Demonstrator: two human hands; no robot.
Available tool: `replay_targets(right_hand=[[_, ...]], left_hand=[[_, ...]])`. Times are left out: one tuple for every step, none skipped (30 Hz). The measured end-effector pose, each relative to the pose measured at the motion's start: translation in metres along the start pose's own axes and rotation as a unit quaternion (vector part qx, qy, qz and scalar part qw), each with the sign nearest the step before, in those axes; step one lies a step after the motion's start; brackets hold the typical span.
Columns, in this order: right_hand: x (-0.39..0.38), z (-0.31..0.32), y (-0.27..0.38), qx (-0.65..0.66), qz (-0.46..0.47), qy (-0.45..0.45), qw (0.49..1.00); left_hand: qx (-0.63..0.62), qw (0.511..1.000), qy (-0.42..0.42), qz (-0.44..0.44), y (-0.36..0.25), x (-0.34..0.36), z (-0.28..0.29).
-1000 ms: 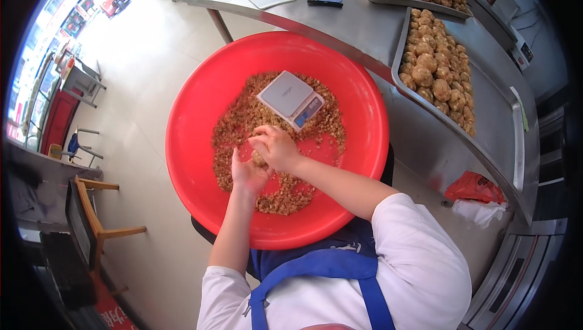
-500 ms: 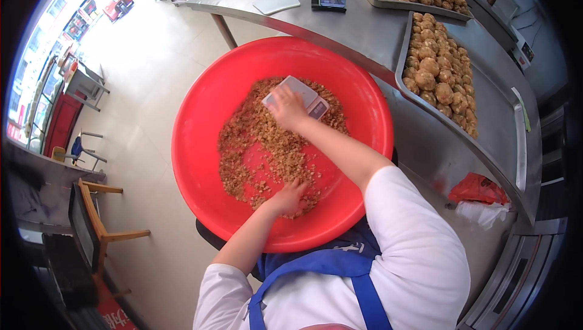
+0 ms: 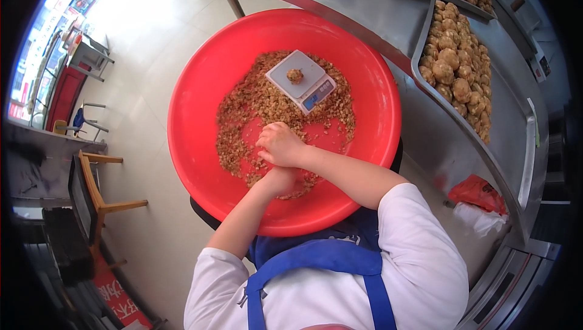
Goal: The person forms small round balls from a bowl of mixed crumbs and nuts, using a scale to weigh the portions by hand. The person rolls each portion into a ball and places them onto a metal tray.
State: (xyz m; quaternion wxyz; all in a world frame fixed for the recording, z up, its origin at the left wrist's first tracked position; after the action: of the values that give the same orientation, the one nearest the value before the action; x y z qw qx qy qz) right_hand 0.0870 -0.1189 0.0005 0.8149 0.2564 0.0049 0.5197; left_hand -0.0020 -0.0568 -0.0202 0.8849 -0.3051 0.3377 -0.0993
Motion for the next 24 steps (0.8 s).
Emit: replay_targets(right_hand=[[0.0,-0.001,0.002,-0.007,0.003,0.005,1.0],[0.001,-0.001,0.002,-0.006,0.0,0.004,1.0],[0.003,0.001,0.002,-0.005,-0.005,0.013,1.0],[0.004,0.002,0.002,-0.006,-0.01,0.022,1.0],[0.004,0.002,0.001,-0.006,-0.012,0.022,1.0],[0.005,0.002,-0.001,-0.006,-0.017,0.018,1.0],[0.005,0.003,-0.001,-0.007,-0.022,0.015,1.0],[0.004,0.003,-0.001,-0.008,-0.023,0.016,1.0],[0.004,0.005,0.001,-0.008,-0.026,0.027,0.999],[0.004,0.005,0.003,-0.007,-0.029,0.039,0.999],[0.003,0.003,0.004,-0.008,-0.029,0.041,0.999],[0.003,0.002,0.004,0.009,-0.03,0.027,0.999],[0.002,0.001,0.003,0.027,-0.03,0.013,0.999],[0.0,0.001,0.0,0.026,-0.03,0.016,0.999],[0.002,0.005,-0.004,-0.02,-0.016,0.007,1.0],[0.007,0.012,-0.008,-0.064,-0.002,-0.003,0.998],[0.022,0.022,-0.025,-0.066,-0.051,0.038,0.996],[0.031,0.023,-0.055,-0.042,-0.106,-0.05,0.992],[0.04,0.032,-0.073,-0.143,-0.129,-0.144,0.971],[0.05,0.038,-0.093,-0.212,-0.164,-0.186,0.945],[0.047,0.035,-0.114,-0.216,-0.162,-0.185,0.945],[0.042,0.031,-0.136,-0.185,-0.173,-0.126,0.959],[0.04,0.03,-0.15,-0.15,-0.182,-0.067,0.97],[0.043,0.033,-0.159,-0.148,-0.176,-0.067,0.971]], left_hand=[[-0.007,0.986,-0.127,-0.109,0.002,-0.003,0.001],[-0.006,0.986,-0.124,-0.109,0.006,-0.002,0.001],[0.006,0.98,-0.163,-0.116,0.008,-0.001,0.002],[0.017,0.972,-0.202,-0.123,0.01,0.0,0.003],[0.017,0.972,-0.2,-0.125,0.013,0.001,0.003],[0.021,0.982,-0.166,-0.09,0.015,0.002,0.002],[0.024,0.989,-0.133,-0.055,0.018,0.004,0.001],[0.023,0.989,-0.132,-0.056,0.019,0.005,0.0],[-0.006,0.983,-0.161,-0.093,0.019,0.004,0.0],[-0.035,0.973,-0.19,-0.129,0.019,0.004,0.0],[-0.037,0.972,-0.191,-0.129,0.021,0.002,0.0],[-0.028,0.978,-0.166,-0.125,0.018,-0.001,0.004],[-0.018,0.982,-0.141,-0.12,0.015,-0.004,0.007],[-0.021,0.982,-0.142,-0.121,0.011,-0.005,0.01],[0.032,0.996,-0.055,-0.062,0.004,-0.006,0.015],[0.085,0.996,0.032,-0.001,0.003,-0.007,0.018],[0.082,0.996,0.029,0.003,0.008,-0.006,0.019],[0.118,0.992,-0.005,-0.032,0.009,-0.003,0.018],[0.15,0.986,-0.04,-0.059,0.012,-0.003,0.016],[0.11,0.987,-0.104,-0.055,-0.015,-0.023,0.036],[0.109,0.987,-0.107,-0.058,-0.022,-0.022,0.039],[0.054,0.987,-0.143,-0.047,-0.026,-0.017,0.041],[0.0,0.983,-0.178,-0.033,-0.026,-0.015,0.044],[0.0,0.983,-0.182,-0.029,-0.026,-0.015,0.049]])
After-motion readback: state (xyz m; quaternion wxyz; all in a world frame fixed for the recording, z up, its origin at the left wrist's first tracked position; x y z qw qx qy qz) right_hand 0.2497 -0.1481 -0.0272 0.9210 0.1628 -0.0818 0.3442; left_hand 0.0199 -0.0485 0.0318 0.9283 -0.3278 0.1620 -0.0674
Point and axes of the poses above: each hand's wrist, its own x-axis towards the middle knuckle, its own z-axis out of the back of the hand, y = z × x, the point moved 1 cm from there along x, towards the middle knuckle, and after that the axes turned 4 degrees about -x, right-handed, at the moved point
